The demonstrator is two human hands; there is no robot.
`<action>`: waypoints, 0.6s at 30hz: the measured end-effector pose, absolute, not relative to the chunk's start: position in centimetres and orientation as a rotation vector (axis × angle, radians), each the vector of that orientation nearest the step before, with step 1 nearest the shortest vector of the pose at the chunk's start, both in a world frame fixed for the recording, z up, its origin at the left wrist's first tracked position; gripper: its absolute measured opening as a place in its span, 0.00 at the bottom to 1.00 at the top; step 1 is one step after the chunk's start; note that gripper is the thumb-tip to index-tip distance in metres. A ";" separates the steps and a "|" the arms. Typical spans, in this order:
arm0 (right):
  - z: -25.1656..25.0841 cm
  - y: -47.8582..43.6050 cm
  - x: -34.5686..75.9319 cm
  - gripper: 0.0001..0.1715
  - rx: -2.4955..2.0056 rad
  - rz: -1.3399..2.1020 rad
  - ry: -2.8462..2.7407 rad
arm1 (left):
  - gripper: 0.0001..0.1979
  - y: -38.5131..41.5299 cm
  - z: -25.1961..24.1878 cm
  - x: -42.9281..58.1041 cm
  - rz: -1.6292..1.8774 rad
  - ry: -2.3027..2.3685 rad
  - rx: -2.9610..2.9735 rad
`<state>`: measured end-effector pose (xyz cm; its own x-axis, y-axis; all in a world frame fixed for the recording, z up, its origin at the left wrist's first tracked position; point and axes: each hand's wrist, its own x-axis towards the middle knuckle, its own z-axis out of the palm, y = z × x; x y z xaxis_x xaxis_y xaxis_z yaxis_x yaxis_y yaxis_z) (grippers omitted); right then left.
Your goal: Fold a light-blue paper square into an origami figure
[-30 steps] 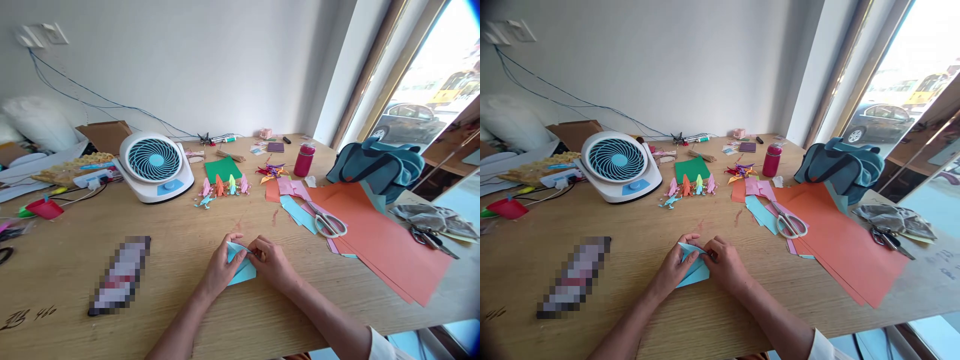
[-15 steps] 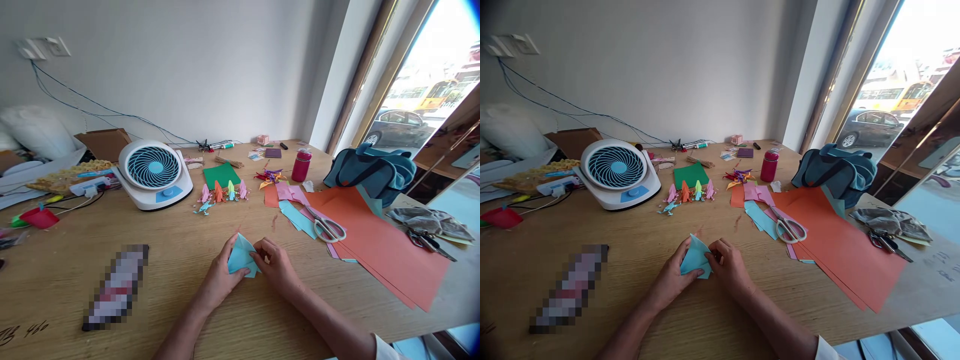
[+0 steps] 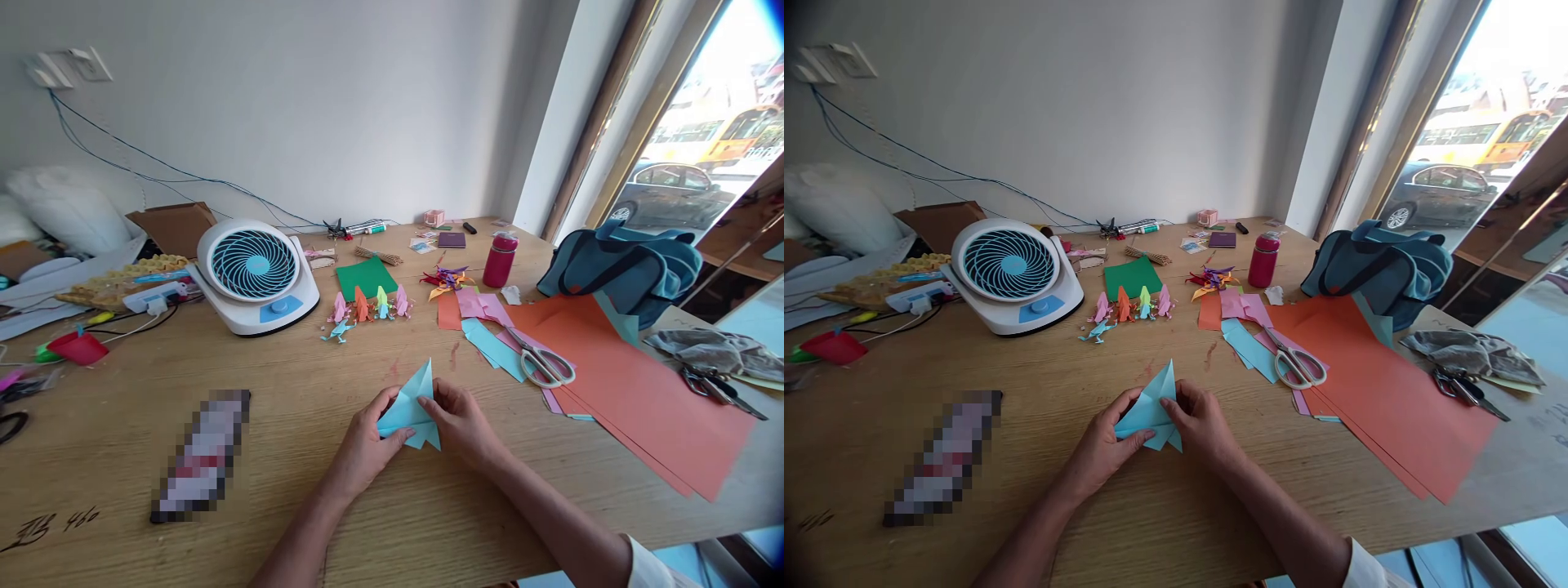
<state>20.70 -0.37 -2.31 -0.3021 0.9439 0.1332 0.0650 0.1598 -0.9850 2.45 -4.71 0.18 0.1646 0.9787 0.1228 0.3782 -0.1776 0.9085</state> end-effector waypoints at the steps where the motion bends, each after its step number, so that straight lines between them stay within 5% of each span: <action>1: -2.4 -0.3 20.7 0.21 -1.002 1.268 -1.553 | 0.23 -4.8 0.3 2.5 1.003 1.307 1.687; 18: -2.7 0.2 20.9 0.24 -0.975 1.373 -1.453 | 0.25 -5.0 -0.4 3.2 1.060 1.289 1.936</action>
<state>20.87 0.17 -2.65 -0.2990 0.9506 0.0836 -0.0299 0.0782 -0.9965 3.21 -4.99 -0.43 0.2185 0.9296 0.2970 0.4711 -0.3670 0.8021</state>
